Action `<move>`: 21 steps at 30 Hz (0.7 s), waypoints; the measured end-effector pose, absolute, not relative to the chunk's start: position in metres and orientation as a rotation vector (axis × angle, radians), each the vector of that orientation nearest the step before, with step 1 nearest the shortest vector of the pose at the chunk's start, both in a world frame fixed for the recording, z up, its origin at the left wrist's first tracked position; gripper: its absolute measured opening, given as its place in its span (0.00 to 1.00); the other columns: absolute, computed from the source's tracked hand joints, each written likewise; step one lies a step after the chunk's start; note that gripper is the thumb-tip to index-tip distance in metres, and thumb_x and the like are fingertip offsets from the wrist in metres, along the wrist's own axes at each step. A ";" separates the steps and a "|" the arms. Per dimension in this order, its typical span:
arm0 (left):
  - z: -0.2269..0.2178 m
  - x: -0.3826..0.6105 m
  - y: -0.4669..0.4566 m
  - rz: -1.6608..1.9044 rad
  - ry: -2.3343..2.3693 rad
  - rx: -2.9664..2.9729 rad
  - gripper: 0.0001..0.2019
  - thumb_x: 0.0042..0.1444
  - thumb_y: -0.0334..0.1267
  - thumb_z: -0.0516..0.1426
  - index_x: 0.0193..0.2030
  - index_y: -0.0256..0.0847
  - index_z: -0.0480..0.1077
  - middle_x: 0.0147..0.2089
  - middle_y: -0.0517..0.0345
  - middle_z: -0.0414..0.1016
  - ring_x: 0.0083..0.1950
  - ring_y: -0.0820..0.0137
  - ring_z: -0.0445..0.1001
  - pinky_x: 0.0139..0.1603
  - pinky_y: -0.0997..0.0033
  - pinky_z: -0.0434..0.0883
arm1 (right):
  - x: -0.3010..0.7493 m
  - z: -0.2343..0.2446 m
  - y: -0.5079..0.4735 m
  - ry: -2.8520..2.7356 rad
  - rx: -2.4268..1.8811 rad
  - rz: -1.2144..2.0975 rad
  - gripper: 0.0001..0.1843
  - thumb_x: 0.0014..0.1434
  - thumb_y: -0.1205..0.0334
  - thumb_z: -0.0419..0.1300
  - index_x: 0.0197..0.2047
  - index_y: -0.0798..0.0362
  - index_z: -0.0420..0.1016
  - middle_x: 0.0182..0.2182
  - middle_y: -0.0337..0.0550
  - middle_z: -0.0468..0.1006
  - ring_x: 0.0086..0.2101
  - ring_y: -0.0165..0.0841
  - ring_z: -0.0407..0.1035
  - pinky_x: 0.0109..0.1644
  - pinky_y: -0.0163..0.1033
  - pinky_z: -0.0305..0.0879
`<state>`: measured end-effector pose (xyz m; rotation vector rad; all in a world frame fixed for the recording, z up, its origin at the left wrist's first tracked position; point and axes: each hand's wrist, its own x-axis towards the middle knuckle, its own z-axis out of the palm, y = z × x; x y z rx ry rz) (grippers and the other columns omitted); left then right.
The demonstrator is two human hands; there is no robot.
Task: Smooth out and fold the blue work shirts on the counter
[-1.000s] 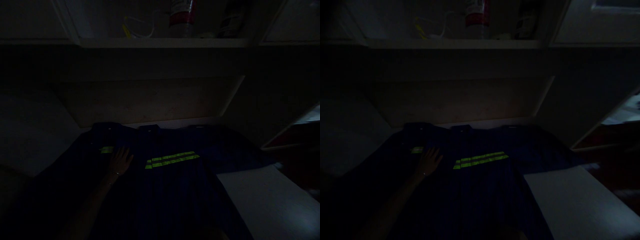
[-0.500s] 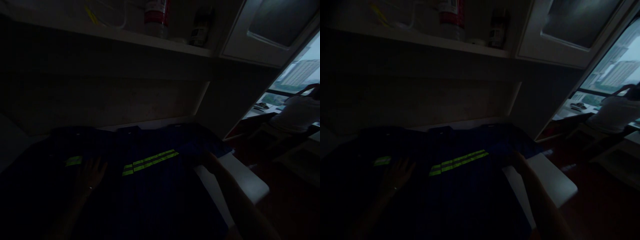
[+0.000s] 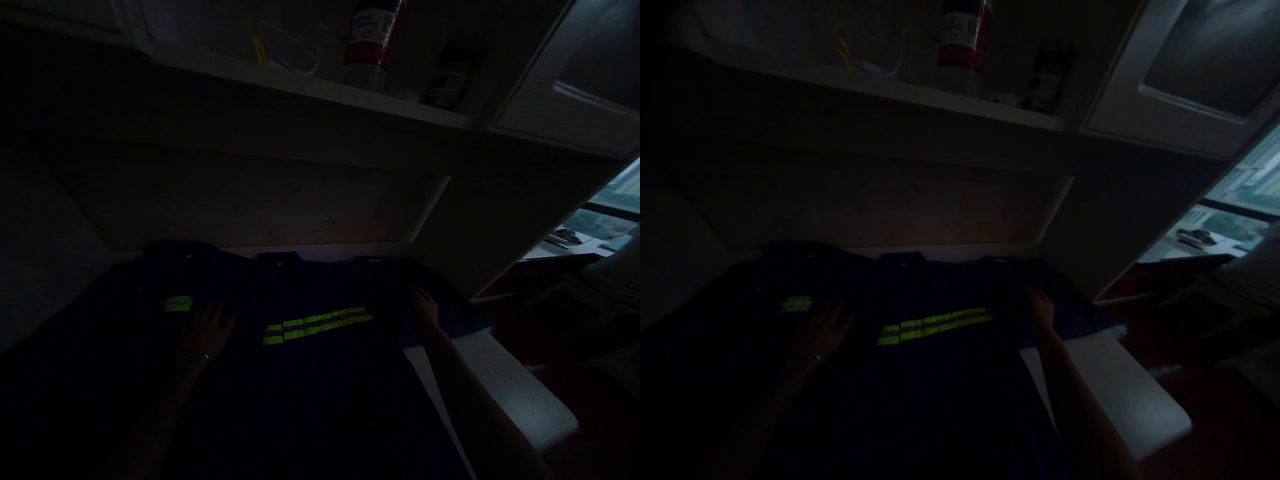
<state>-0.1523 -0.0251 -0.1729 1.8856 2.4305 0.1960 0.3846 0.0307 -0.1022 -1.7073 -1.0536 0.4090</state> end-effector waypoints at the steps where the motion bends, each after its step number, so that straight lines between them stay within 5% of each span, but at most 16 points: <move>1: -0.171 -0.152 -0.026 0.194 2.423 1.892 0.31 0.63 0.54 0.43 0.69 0.44 0.60 0.73 0.44 0.54 0.74 0.51 0.51 0.69 0.42 0.49 | 0.376 -0.100 0.035 -1.087 -1.693 0.397 0.26 0.56 0.42 0.61 0.46 0.55 0.79 0.48 0.50 0.79 0.53 0.44 0.70 0.59 0.49 0.65; 5: -0.167 -0.150 -0.029 0.229 2.429 1.875 0.31 0.63 0.53 0.43 0.69 0.42 0.61 0.73 0.42 0.56 0.73 0.50 0.51 0.68 0.40 0.50 | 0.328 -0.088 0.030 -1.560 -1.532 0.319 0.27 0.57 0.40 0.57 0.46 0.54 0.81 0.62 0.52 0.69 0.61 0.45 0.63 0.66 0.50 0.56; 8: -0.168 -0.151 -0.028 0.270 2.400 1.887 0.31 0.63 0.52 0.42 0.68 0.42 0.62 0.72 0.42 0.58 0.73 0.50 0.52 0.68 0.40 0.50 | 0.291 -0.078 0.008 -2.072 -1.366 0.400 0.25 0.64 0.42 0.53 0.46 0.52 0.81 0.63 0.49 0.68 0.64 0.43 0.58 0.68 0.50 0.53; 12: -0.173 -0.154 -0.025 0.310 2.380 1.887 0.29 0.62 0.50 0.44 0.67 0.45 0.63 0.70 0.44 0.61 0.72 0.48 0.53 0.67 0.36 0.49 | 0.258 -0.072 -0.008 -2.475 -1.147 0.572 0.27 0.66 0.42 0.52 0.59 0.49 0.74 0.63 0.46 0.67 0.64 0.39 0.58 0.68 0.48 0.54; 17: -0.173 -0.154 -0.026 0.265 2.375 1.895 0.29 0.61 0.49 0.46 0.67 0.45 0.64 0.71 0.44 0.60 0.72 0.48 0.52 0.67 0.37 0.50 | 0.238 -0.077 0.029 -2.122 -1.486 0.220 0.32 0.69 0.43 0.42 0.67 0.52 0.63 0.68 0.50 0.58 0.66 0.39 0.53 0.70 0.48 0.49; 21: -0.173 -0.154 -0.026 0.247 2.371 1.945 0.28 0.62 0.48 0.45 0.66 0.46 0.64 0.71 0.45 0.60 0.73 0.50 0.53 0.68 0.39 0.50 | 0.224 -0.097 0.057 -2.098 -1.939 0.183 0.36 0.68 0.39 0.40 0.73 0.44 0.47 0.73 0.45 0.41 0.70 0.46 0.38 0.69 0.63 0.37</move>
